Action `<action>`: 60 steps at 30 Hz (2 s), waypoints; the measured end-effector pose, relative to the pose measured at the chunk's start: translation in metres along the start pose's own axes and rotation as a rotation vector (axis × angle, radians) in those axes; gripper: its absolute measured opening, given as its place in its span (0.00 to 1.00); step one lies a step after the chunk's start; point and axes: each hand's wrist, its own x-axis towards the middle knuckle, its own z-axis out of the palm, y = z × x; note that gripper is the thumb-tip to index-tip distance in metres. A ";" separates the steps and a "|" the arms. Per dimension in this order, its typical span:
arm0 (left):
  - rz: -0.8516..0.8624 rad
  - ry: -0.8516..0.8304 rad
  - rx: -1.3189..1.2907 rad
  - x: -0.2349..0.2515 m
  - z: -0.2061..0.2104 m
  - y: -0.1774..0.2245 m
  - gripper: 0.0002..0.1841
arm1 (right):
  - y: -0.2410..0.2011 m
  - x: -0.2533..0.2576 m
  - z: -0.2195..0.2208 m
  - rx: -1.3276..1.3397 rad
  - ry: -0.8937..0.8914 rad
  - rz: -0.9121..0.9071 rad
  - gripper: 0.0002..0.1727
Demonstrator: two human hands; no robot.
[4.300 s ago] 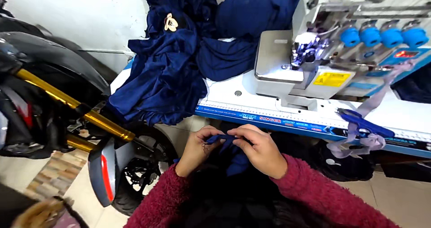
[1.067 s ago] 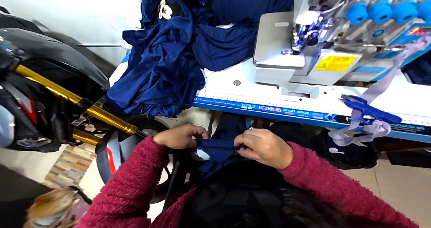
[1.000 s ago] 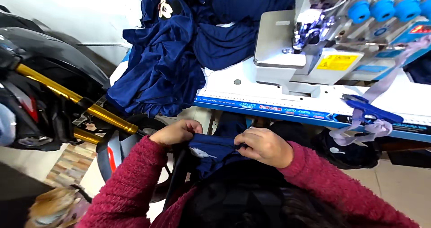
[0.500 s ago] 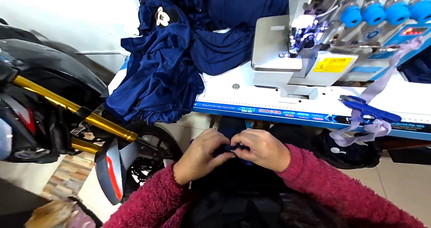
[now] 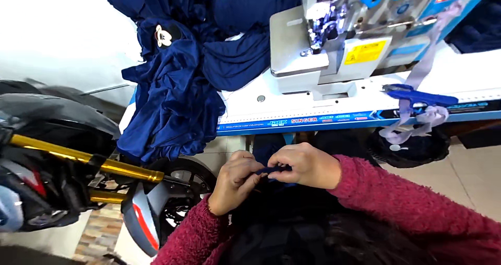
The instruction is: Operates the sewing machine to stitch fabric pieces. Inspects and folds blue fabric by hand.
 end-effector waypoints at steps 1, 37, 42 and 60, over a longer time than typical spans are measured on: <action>0.003 0.020 0.005 -0.001 0.001 0.001 0.08 | 0.000 0.000 -0.001 0.012 0.001 -0.007 0.10; -0.108 0.117 -0.197 -0.010 0.005 0.007 0.07 | 0.012 0.022 -0.015 0.441 -0.128 0.179 0.08; -0.112 0.120 -0.182 -0.009 0.004 0.007 0.07 | 0.012 0.021 -0.013 0.434 -0.102 0.219 0.05; -0.087 0.167 -0.063 -0.009 0.000 0.011 0.08 | -0.014 0.000 0.004 0.134 0.151 0.022 0.07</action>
